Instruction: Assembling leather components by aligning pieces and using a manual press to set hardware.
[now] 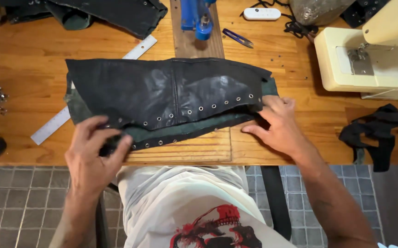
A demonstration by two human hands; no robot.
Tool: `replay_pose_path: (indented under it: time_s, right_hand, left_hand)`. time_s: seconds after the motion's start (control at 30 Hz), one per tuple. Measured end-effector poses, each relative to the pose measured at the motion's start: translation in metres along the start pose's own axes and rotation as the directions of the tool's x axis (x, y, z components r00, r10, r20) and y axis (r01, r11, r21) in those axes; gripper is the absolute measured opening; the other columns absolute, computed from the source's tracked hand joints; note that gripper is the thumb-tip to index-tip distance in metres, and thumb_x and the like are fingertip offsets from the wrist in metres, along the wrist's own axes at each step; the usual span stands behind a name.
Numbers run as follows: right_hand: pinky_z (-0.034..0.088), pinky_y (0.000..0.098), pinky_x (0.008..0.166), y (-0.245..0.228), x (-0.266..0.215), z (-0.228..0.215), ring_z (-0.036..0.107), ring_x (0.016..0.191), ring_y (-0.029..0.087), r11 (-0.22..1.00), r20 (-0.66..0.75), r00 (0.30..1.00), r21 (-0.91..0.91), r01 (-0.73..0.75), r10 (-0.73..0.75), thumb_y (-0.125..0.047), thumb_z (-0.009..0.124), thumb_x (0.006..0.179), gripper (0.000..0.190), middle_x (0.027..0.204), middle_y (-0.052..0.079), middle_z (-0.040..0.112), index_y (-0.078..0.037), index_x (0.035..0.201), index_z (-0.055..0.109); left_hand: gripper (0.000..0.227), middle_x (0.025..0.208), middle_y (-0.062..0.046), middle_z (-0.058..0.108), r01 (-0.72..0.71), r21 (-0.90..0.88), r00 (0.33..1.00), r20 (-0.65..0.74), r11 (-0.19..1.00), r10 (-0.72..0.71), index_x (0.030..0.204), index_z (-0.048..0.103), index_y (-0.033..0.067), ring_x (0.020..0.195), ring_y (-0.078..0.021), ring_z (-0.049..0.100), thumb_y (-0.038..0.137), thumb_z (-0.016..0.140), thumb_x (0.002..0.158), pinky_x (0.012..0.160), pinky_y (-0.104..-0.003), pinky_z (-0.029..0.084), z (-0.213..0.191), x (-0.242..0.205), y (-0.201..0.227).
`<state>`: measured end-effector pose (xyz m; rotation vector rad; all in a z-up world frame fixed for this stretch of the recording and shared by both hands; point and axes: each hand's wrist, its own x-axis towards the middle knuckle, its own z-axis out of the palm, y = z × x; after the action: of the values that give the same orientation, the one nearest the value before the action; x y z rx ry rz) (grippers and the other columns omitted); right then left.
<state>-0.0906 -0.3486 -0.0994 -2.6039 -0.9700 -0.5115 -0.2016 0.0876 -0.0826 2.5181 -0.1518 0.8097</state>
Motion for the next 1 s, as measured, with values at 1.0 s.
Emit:
replay_pose_path:
  time_s: [1.0]
  right_hand:
    - [0.051, 0.0225, 0.091, 0.01, 0.015, -0.076, 0.065, 0.1, 0.011, 0.705, 0.184, 0.837, 0.464, -0.536, 0.515, -0.01, 0.072, 0.095, 0.02, 0.112, 0.006, 0.075, -0.003, 0.114, 0.075]
  left_hand:
    - [0.016, 0.089, 0.002, 0.074, 0.693, -0.182, 0.709, 0.342, 0.697, -0.616, 0.1, 0.08, 0.0105, 0.082, -0.0063, 0.063, 0.022, 0.085, 0.089, 0.071, -0.022, 0.047, -0.058, 0.062, -0.006]
